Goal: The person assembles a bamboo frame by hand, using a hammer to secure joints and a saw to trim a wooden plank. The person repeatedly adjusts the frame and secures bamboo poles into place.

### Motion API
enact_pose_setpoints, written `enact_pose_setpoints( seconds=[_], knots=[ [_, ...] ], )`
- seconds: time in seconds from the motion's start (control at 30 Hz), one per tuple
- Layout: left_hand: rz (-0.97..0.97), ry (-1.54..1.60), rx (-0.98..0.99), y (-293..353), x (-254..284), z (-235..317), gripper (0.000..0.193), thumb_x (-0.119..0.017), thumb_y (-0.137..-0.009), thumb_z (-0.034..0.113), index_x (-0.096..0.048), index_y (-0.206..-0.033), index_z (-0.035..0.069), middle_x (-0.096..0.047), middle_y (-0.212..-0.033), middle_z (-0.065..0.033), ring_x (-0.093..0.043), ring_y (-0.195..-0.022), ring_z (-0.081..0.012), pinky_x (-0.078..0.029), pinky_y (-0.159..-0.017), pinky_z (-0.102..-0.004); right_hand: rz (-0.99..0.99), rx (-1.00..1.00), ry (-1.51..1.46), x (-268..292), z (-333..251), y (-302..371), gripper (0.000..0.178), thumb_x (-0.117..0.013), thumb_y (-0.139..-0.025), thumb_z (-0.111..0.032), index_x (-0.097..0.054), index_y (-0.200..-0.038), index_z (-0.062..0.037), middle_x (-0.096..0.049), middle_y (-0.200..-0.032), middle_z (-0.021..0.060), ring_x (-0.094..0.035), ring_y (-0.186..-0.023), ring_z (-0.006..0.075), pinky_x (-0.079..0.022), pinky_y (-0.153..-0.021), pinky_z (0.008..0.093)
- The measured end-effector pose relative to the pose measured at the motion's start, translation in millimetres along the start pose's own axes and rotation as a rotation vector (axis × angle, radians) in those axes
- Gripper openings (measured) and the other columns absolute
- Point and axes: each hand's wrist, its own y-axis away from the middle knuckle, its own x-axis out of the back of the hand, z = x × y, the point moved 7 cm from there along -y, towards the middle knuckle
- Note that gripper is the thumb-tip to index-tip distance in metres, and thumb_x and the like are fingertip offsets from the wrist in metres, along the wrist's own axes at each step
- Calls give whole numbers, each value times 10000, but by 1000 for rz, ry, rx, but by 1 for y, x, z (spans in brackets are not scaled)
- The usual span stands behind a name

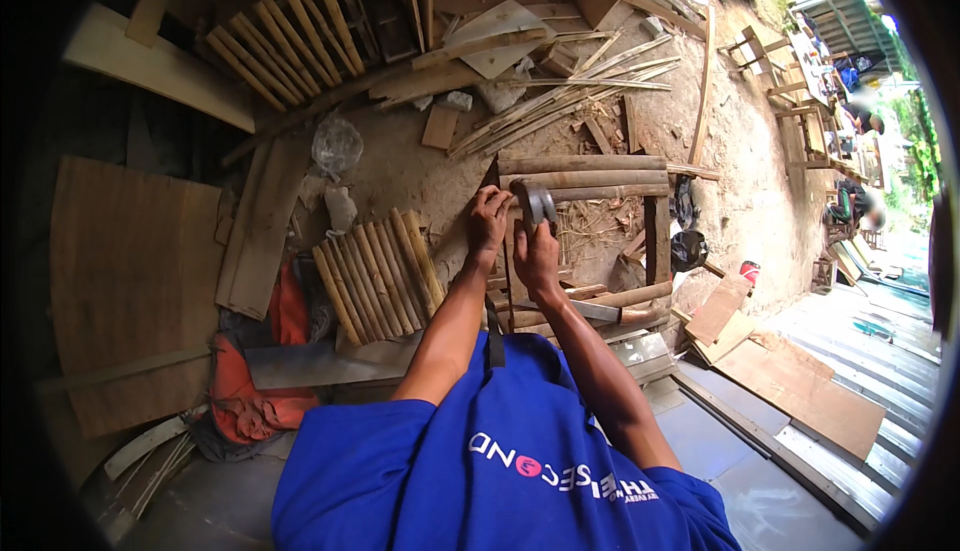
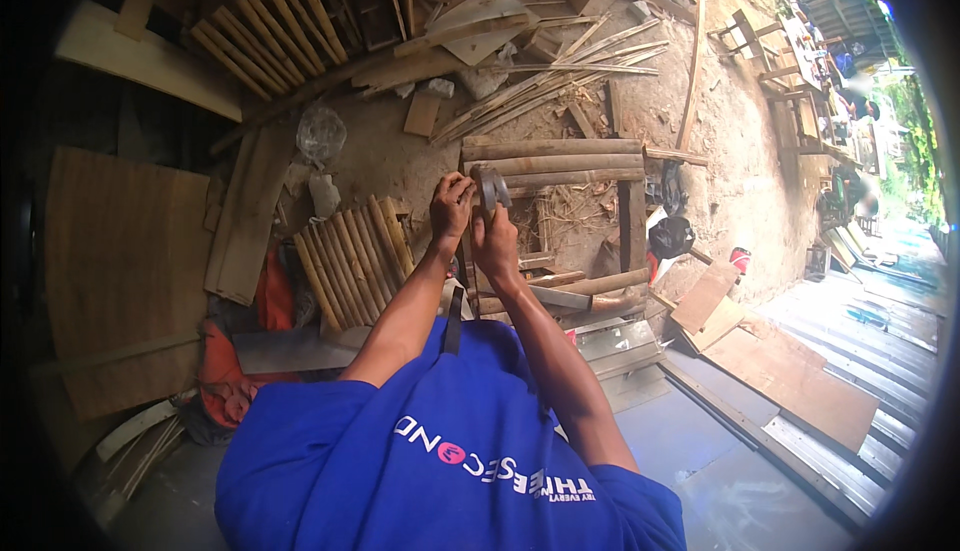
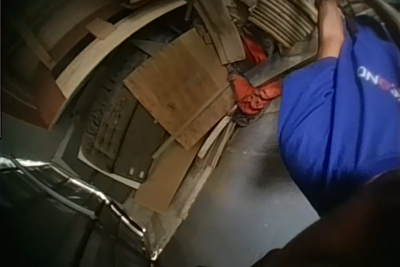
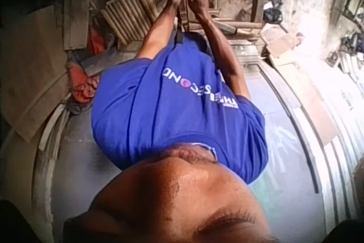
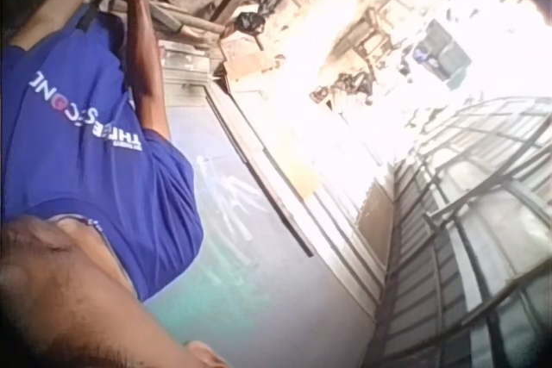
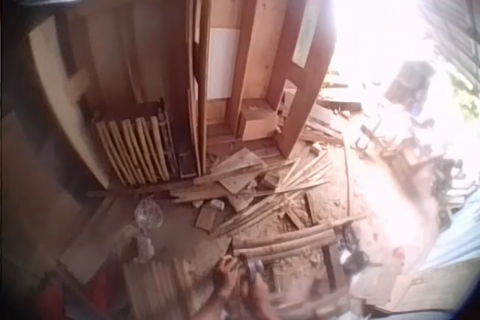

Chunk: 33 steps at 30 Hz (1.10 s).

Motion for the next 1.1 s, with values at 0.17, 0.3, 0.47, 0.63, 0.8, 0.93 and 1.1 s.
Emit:
enact_pose_setpoints(
  seconds=[0.17, 0.3, 0.47, 0.63, 0.8, 0.93, 1.1],
  knots=[
    [10, 18, -24, 0, 0, 1, 119, -695, -885, 150, -714, -970, 69, -612, -1006, -63, -637, -886, -277, -512, -744, -377, -23, 21, 2, 1, 0, 1, 192, -582, -931, -129, -554, -1062, 8, -602, -724, 253, -604, -660, 453, -444, -559, 495],
    [28, 118, -4, 2, 0, -2, 110, -695, -889, 151, -720, -967, 78, -606, -994, -54, -634, -868, -270, -510, -737, -374, -69, -42, -10, -2, 7, -1, 174, -575, -935, -124, -556, -1053, 3, -592, -706, 242, -600, -635, 439, -435, -539, 482],
    [-16, 38, -26, 3, -4, -8, 111, -691, -904, 164, -726, -967, 79, -591, -1013, -40, -630, -856, -246, -510, -726, -368, 30, 84, 1, 12, -3, -3, 191, -572, -943, -131, -554, -1097, -20, -584, -670, 220, -581, -568, 412, -406, -497, 459],
    [-70, 64, 38, 0, -8, -14, 125, -699, -898, 160, -725, -982, 71, -598, -1024, -38, -641, -870, -229, -512, -735, -364, -15, 22, -2, 3, 2, 0, 206, -601, -941, -161, -550, -1080, -17, -582, -661, 233, -598, -577, 412, -446, -521, 441],
    [-74, 195, 97, 3, -5, -21, 168, -694, -897, 137, -714, -1038, 47, -631, -1061, -43, -651, -950, -205, -513, -794, -324, -63, -18, 51, 16, -5, -15, 179, -617, -925, -138, -543, -1015, -3, -596, -672, 232, -619, -615, 411, -470, -559, 445],
    [39, 410, 137, 3, -12, -38, 251, -704, -896, 141, -679, -1124, 38, -651, -1105, -50, -625, -1025, -195, -485, -880, -335, 32, 263, -3, 52, -44, -23, 190, -625, -913, -117, -589, -1055, 4, -653, -841, 226, -653, -726, 423, -484, -568, 436],
    [-1, 682, 573, 23, -47, -86, 248, -663, -941, 236, -670, -1090, 39, -663, -1094, -32, -604, -1011, -152, -457, -886, -306, 26, 294, -50, 37, -33, -8, 208, -556, -969, -152, -569, -1105, 5, -582, -769, 190, -614, -678, 321, -458, -589, 408]
  ],
)
